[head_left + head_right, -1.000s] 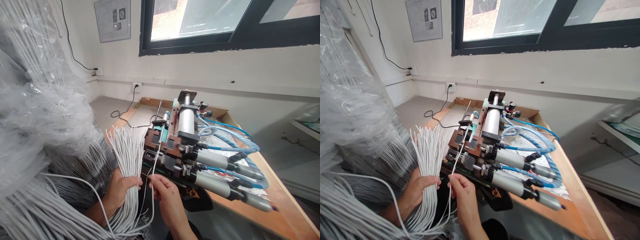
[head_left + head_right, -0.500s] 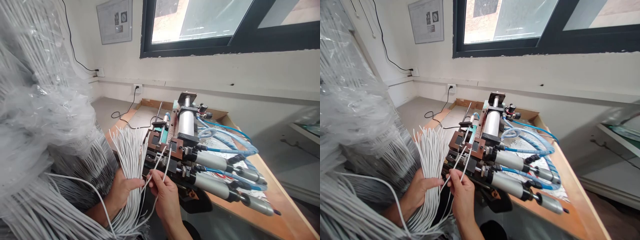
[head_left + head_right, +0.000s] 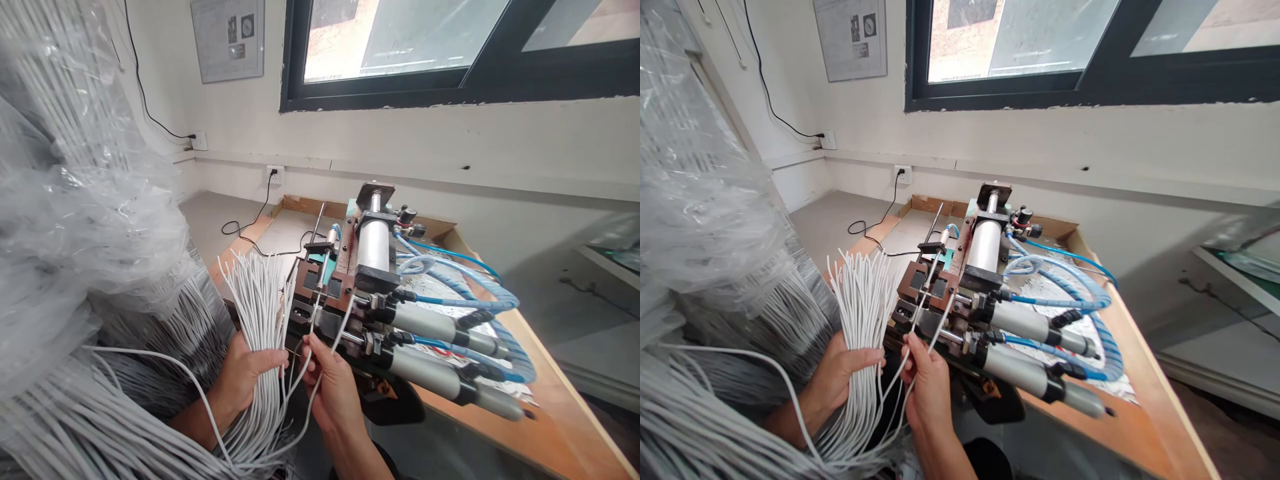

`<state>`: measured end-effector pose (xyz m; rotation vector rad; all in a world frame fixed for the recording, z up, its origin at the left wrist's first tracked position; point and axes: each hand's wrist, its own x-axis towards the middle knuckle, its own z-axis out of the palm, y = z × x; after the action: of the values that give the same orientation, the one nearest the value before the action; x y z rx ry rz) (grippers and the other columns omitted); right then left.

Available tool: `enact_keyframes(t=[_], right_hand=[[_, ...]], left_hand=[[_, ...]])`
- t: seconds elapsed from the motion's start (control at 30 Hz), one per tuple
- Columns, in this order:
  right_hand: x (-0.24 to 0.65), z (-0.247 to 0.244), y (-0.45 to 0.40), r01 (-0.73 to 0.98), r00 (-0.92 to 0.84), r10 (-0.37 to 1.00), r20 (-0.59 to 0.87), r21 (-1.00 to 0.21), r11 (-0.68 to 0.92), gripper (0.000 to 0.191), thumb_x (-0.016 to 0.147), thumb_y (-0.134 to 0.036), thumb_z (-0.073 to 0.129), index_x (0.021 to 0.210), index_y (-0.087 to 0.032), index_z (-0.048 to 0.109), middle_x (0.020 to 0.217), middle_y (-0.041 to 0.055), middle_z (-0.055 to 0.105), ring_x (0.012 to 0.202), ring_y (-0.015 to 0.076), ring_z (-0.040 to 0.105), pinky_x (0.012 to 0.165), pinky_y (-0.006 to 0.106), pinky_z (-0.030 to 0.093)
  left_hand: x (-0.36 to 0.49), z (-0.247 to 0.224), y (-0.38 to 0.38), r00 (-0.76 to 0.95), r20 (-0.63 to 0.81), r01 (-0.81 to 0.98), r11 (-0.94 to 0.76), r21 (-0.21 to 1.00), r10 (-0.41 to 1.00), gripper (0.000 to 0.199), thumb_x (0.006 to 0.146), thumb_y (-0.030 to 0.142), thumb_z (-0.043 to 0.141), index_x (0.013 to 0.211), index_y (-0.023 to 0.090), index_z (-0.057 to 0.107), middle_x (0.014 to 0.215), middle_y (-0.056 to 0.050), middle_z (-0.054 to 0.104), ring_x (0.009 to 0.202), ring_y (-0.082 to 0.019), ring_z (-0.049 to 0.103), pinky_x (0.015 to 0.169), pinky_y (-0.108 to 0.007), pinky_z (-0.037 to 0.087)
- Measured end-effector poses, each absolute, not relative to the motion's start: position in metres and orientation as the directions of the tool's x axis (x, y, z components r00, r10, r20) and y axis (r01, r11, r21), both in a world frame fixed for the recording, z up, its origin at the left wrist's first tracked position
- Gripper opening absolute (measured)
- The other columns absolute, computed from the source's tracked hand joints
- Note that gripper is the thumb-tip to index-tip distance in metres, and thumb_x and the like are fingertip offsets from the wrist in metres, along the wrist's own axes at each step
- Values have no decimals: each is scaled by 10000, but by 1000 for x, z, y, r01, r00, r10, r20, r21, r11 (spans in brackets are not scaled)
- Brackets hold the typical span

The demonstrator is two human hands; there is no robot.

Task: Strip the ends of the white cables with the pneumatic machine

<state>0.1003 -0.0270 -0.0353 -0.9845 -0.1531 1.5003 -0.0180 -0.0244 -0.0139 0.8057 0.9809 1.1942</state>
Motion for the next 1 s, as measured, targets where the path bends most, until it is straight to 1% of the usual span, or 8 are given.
enact_keyframes(t=[0.13, 0.27, 0.37, 0.43, 0.6, 0.8, 0.87, 1.0], right_hand=[[97, -34, -27, -775, 22, 896, -444, -573, -265, 283, 544, -350, 770, 676, -122, 665, 470, -57, 461, 426, 52, 400, 435, 181, 371], [94, -29, -31, -712, -68, 934, -350, -639, -292, 267, 545, -351, 773, 641, -127, 663, 429, -76, 387, 400, 39, 329, 389, 165, 275], [94, -28, -36, -641, 23, 949, -315, -733, -228, 270, 535, -350, 778, 634, -125, 668, 436, -60, 427, 398, 30, 307, 368, 153, 187], [95, -31, -37, -625, 100, 947, -306, -760, -180, 279, 560, -365, 760, 688, -129, 683, 472, -38, 488, 407, 34, 327, 367, 154, 186], [97, -38, -32, -664, 208, 905, -371, -733, -148, 281, 530, -337, 771, 700, -130, 685, 528, -18, 549, 412, 35, 369, 355, 150, 212], [100, -38, -24, -706, 176, 892, -415, -685, -180, 277, 533, -329, 772, 671, -111, 671, 503, -29, 516, 380, 19, 322, 318, 131, 168], [100, -37, -23, -716, 154, 891, -427, -669, -197, 275, 534, -322, 776, 669, -108, 668, 502, -31, 513, 386, 20, 331, 320, 127, 191], [97, -35, -23, -731, -26, 913, -407, -615, -295, 279, 563, -352, 763, 679, -120, 663, 484, -44, 483, 427, 57, 412, 409, 174, 357]], left_hand=[[-15, -15, -26, 80, -157, -388, 176, 905, 984, 251, 533, 63, 682, 769, 140, 647, 572, 30, 619, 494, -105, 529, 483, -213, 430], [-12, -15, -30, 133, -165, -384, 205, 901, 977, 252, 538, 53, 655, 779, 126, 652, 599, 2, 644, 523, -140, 560, 505, -247, 450], [-11, -15, -32, 119, -159, -362, 192, 912, 980, 235, 530, 49, 660, 753, 123, 653, 645, -10, 661, 593, -147, 575, 576, -252, 465], [-12, -15, -32, 103, -161, -358, 188, 914, 982, 216, 541, 72, 664, 749, 129, 647, 639, -5, 654, 584, -140, 568, 560, -246, 465], [-14, -17, -28, 20, -248, -359, 238, 902, 969, 214, 539, 122, 676, 743, 141, 617, 576, 13, 613, 518, -144, 562, 481, -258, 470], [-14, -18, -26, -6, -258, -378, 237, 895, 966, 178, 540, 126, 672, 703, 130, 601, 539, 17, 598, 480, -133, 555, 469, -252, 463], [-14, -18, -26, -1, -256, -374, 237, 897, 967, 151, 541, 126, 672, 674, 129, 599, 523, 17, 595, 468, -128, 546, 460, -244, 450], [-11, -16, -27, 56, -233, -383, 236, 893, 971, 175, 547, 108, 653, 717, 136, 623, 532, 15, 609, 474, -126, 540, 467, -240, 434]])
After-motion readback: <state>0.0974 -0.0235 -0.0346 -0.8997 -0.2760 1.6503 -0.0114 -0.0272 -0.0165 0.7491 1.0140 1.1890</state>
